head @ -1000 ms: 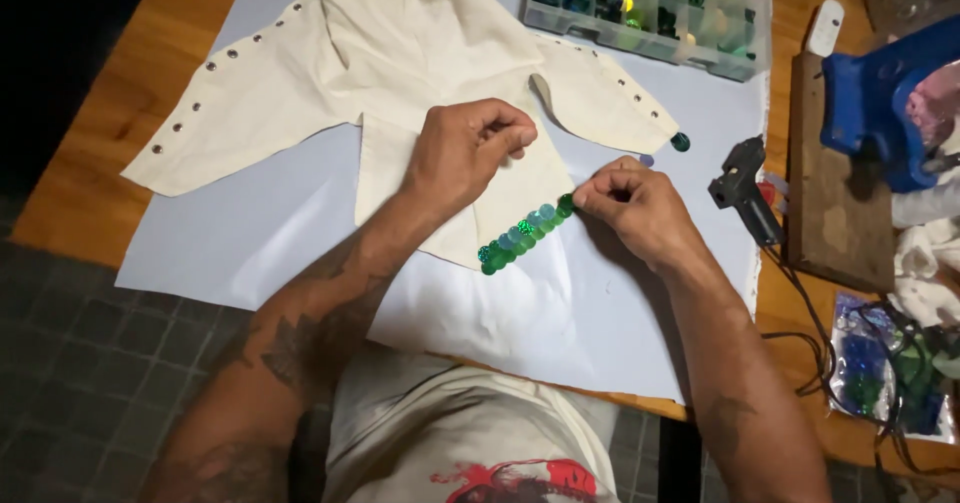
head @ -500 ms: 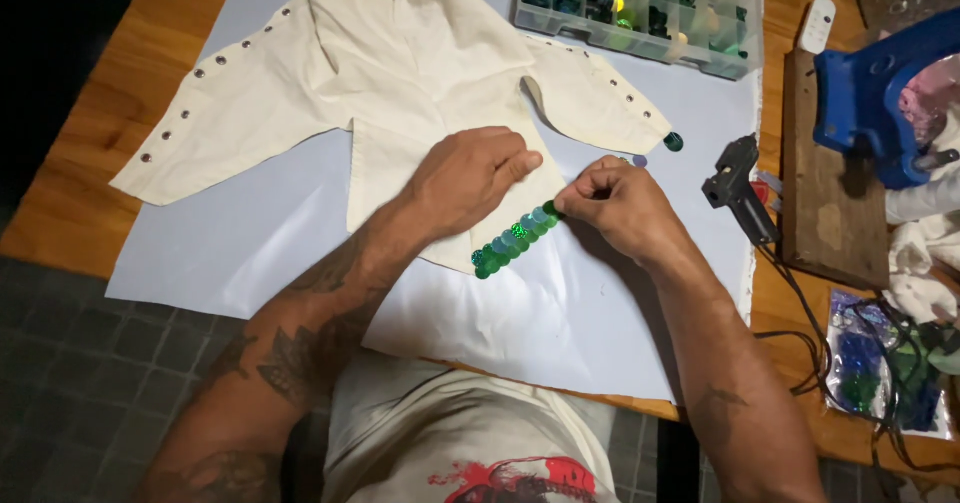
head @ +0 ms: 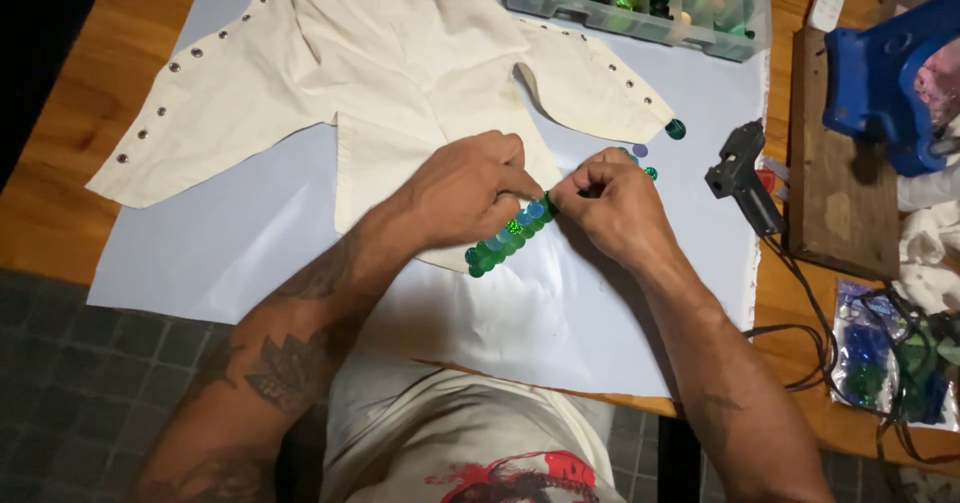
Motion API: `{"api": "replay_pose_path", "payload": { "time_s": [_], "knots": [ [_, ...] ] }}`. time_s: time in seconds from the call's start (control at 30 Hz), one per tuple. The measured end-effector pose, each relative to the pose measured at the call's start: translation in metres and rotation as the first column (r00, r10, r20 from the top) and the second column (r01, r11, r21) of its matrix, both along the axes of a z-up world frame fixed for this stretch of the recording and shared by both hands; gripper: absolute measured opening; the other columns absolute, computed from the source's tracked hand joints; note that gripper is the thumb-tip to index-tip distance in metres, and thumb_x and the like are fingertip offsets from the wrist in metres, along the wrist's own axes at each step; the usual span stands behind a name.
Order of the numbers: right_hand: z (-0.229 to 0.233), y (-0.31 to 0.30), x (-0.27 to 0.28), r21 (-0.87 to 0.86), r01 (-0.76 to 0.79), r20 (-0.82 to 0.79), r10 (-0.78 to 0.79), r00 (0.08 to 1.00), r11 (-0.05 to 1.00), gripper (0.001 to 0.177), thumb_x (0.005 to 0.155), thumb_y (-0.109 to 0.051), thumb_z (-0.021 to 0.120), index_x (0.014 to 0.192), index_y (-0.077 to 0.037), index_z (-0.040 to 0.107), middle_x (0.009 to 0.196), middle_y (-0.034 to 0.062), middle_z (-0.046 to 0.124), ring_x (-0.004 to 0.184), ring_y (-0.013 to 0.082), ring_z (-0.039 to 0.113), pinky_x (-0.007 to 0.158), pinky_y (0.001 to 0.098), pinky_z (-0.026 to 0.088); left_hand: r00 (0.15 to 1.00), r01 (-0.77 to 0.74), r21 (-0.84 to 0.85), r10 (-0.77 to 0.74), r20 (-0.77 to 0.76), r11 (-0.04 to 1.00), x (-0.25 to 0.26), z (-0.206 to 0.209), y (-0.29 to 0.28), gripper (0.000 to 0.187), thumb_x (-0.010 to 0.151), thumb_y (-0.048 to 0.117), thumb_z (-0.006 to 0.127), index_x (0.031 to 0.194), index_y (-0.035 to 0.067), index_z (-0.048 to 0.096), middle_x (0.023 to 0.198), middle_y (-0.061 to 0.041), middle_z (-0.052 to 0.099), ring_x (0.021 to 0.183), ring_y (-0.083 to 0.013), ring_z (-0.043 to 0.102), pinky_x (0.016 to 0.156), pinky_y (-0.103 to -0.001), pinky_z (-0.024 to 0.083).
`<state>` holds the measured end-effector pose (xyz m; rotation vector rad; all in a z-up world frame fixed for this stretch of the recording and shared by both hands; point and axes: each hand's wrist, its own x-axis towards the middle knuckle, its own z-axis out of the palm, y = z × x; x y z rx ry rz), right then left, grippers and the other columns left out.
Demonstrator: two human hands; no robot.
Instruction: Decorate a white garment by adhering green sequins using a hot glue gun
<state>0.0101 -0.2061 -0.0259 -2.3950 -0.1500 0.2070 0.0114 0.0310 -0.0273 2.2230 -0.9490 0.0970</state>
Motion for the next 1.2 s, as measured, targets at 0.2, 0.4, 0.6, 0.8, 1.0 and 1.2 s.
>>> {"api": "replay_pose_path", "payload": {
  "time_s": [0.2, 0.4, 0.6, 0.8, 1.0, 1.2],
  "knots": [
    [0.002, 0.007, -0.004, 0.001, 0.011, 0.032, -0.011, 0.999, 1.0, 0.019, 0.08, -0.025, 0.081, 0.082, -0.007, 0.076, 0.094, 0.0093, 0.059, 0.093, 0.0267, 0.062, 0.083, 0.0382, 0.051, 0.988, 0.034, 0.024, -0.037, 0.151, 0.999, 0.003, -0.017, -0.002, 0.024, 0.089, 0.015, 0.057, 0.093, 0.017, 0.08, 0.087, -0.005, 0.052, 0.084, -0.0284, 0.056, 0.075, -0.042, 0.05],
    [-0.001, 0.007, -0.003, 0.015, 0.021, 0.039, -0.021, 0.999, 1.0, 0.016, 0.08, -0.025, 0.082, 0.085, -0.009, 0.078, 0.094, 0.0087, 0.059, 0.094, 0.0256, 0.062, 0.083, 0.0368, 0.052, 0.971, 0.03, 0.07, -0.046, 0.234, 0.997, 0.005, -0.03, -0.007, 0.022, 0.087, 0.015, 0.059, 0.091, 0.02, 0.081, 0.087, -0.004, 0.05, 0.084, -0.0261, 0.054, 0.076, -0.041, 0.049],
    [0.015, 0.007, -0.006, 0.182, 0.087, 0.057, -0.099, 0.994, 0.979, 0.012, 0.08, -0.015, 0.08, 0.084, -0.003, 0.078, 0.09, 0.0114, 0.065, 0.087, 0.0246, 0.062, 0.078, 0.0367, 0.052, 0.959, 0.006, 0.171, -0.054, 0.277, 0.985, 0.005, -0.021, -0.008, 0.024, 0.09, 0.014, 0.057, 0.089, 0.023, 0.08, 0.085, -0.001, 0.051, 0.08, -0.0224, 0.051, 0.072, -0.039, 0.046],
    [0.081, -0.023, -0.001, 0.189, 0.412, 0.081, -0.432, 0.898, 0.891, 0.009, 0.09, -0.016, 0.081, 0.085, -0.015, 0.074, 0.095, -0.0036, 0.072, 0.083, 0.008, 0.068, 0.08, 0.0252, 0.056, 0.857, -0.058, 0.262, -0.087, 0.509, 0.963, 0.01, -0.025, -0.01, 0.027, 0.076, 0.007, 0.072, 0.085, 0.032, 0.077, 0.073, 0.002, 0.046, 0.071, -0.0228, 0.05, 0.052, -0.037, 0.038],
    [0.026, -0.073, 0.009, -0.067, 0.167, 0.249, -0.145, 0.958, 0.984, 0.013, 0.087, -0.014, 0.083, 0.101, -0.012, 0.081, 0.097, 0.0129, 0.067, 0.093, 0.0309, 0.067, 0.076, 0.0382, 0.054, 0.951, -0.01, 0.272, -0.075, 0.299, 0.962, 0.008, -0.026, -0.007, 0.028, 0.097, 0.017, 0.052, 0.093, 0.03, 0.077, 0.09, 0.0, 0.052, 0.085, -0.0208, 0.051, 0.074, -0.036, 0.044],
    [0.03, -0.048, 0.01, -0.095, 0.0, 0.266, 0.025, 0.964, 0.996, 0.028, 0.084, -0.013, 0.084, 0.11, -0.006, 0.078, 0.1, 0.0194, 0.069, 0.097, 0.0392, 0.068, 0.079, 0.0483, 0.055, 0.977, 0.022, 0.192, -0.062, 0.205, 0.981, 0.002, -0.002, 0.0, 0.033, 0.099, 0.014, 0.052, 0.113, 0.03, 0.076, 0.094, -0.004, 0.057, 0.09, -0.0244, 0.055, 0.081, -0.038, 0.048]
  ]
}}
